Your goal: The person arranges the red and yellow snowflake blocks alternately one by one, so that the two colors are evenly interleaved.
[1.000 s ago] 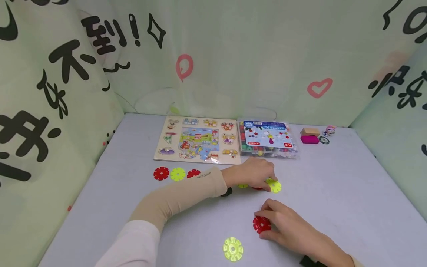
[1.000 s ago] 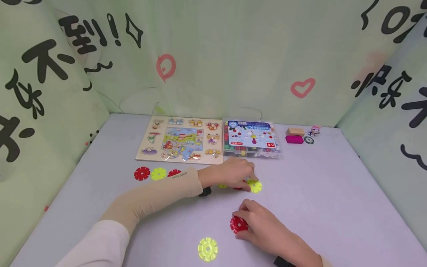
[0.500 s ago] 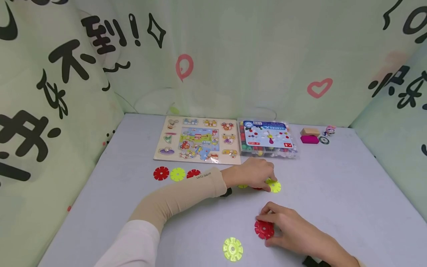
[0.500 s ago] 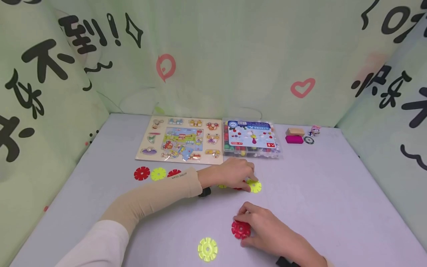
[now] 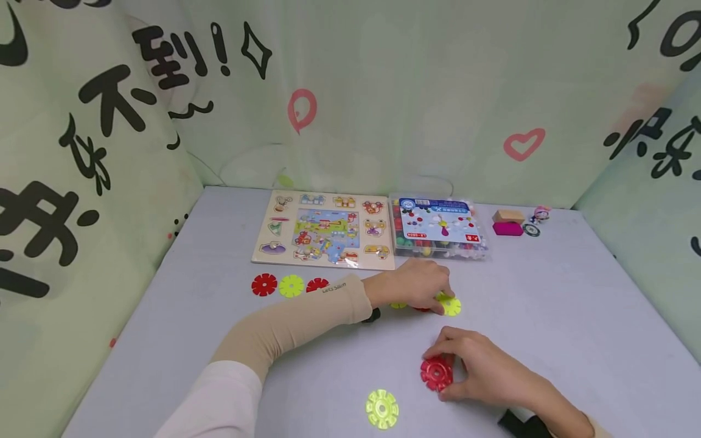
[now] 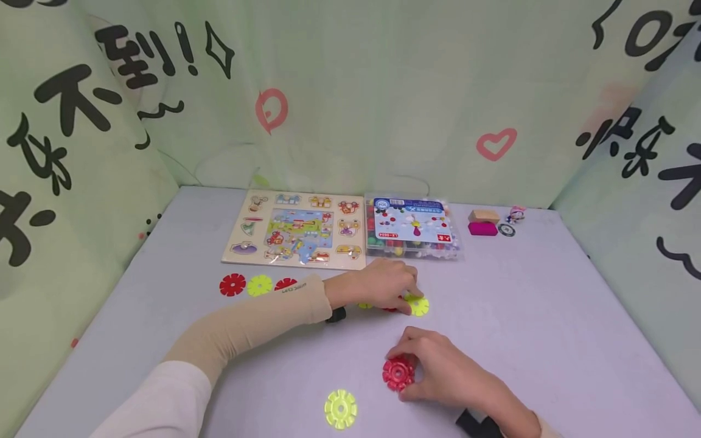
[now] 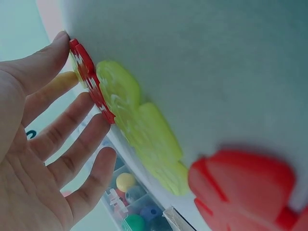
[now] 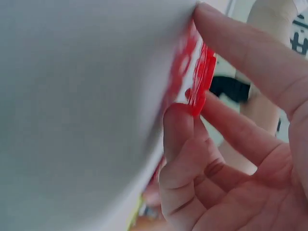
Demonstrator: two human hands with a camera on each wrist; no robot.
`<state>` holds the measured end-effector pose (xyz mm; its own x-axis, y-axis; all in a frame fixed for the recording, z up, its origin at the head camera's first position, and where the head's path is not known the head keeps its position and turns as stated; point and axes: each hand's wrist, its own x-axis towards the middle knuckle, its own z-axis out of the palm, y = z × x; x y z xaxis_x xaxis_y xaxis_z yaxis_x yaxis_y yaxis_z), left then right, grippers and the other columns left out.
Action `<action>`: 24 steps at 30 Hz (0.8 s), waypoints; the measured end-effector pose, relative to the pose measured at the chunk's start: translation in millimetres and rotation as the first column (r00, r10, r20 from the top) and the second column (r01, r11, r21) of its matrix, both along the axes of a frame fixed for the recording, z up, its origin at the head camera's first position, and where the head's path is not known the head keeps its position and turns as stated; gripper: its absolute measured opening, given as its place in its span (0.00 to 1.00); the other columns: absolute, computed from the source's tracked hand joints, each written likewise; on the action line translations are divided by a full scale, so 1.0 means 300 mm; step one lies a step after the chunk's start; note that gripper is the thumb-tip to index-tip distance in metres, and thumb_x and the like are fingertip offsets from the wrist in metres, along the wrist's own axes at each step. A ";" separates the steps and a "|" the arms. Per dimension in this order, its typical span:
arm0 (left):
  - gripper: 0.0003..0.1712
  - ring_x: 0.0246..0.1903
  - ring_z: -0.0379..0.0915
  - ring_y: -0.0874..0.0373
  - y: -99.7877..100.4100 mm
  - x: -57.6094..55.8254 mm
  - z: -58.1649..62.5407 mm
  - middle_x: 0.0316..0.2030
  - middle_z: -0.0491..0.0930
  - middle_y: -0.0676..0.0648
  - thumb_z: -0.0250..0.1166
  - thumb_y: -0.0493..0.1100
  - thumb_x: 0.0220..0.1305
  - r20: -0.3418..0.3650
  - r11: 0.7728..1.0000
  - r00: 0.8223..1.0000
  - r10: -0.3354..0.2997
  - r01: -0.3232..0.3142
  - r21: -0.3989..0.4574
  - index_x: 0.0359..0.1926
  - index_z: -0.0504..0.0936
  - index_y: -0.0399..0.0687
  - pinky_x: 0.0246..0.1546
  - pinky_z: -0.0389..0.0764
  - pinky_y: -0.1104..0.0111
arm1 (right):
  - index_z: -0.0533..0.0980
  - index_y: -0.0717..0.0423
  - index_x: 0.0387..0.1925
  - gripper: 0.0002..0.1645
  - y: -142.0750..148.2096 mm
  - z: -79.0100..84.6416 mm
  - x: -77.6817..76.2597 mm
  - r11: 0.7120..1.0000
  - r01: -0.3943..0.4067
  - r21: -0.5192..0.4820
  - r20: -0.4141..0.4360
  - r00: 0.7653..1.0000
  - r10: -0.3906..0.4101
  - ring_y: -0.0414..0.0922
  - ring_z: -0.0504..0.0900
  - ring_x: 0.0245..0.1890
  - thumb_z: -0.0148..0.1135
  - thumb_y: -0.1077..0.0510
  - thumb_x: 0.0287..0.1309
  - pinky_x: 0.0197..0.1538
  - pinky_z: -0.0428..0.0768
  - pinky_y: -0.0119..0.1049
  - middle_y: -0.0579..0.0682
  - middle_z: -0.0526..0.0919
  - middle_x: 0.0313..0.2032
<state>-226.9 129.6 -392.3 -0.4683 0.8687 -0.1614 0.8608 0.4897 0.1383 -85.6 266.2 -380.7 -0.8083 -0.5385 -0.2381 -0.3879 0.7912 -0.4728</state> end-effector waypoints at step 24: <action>0.25 0.40 0.69 0.68 0.003 -0.007 -0.005 0.46 0.77 0.60 0.65 0.63 0.55 0.021 1.000 1.000 -0.020 0.019 0.018 0.55 0.79 0.71 0.34 0.71 0.76 | 0.83 0.52 0.45 0.30 0.283 -0.032 -0.270 0.976 0.215 -0.014 -0.162 0.963 -0.215 0.41 0.76 0.34 0.79 0.47 0.34 0.31 0.76 0.26 0.44 0.81 0.33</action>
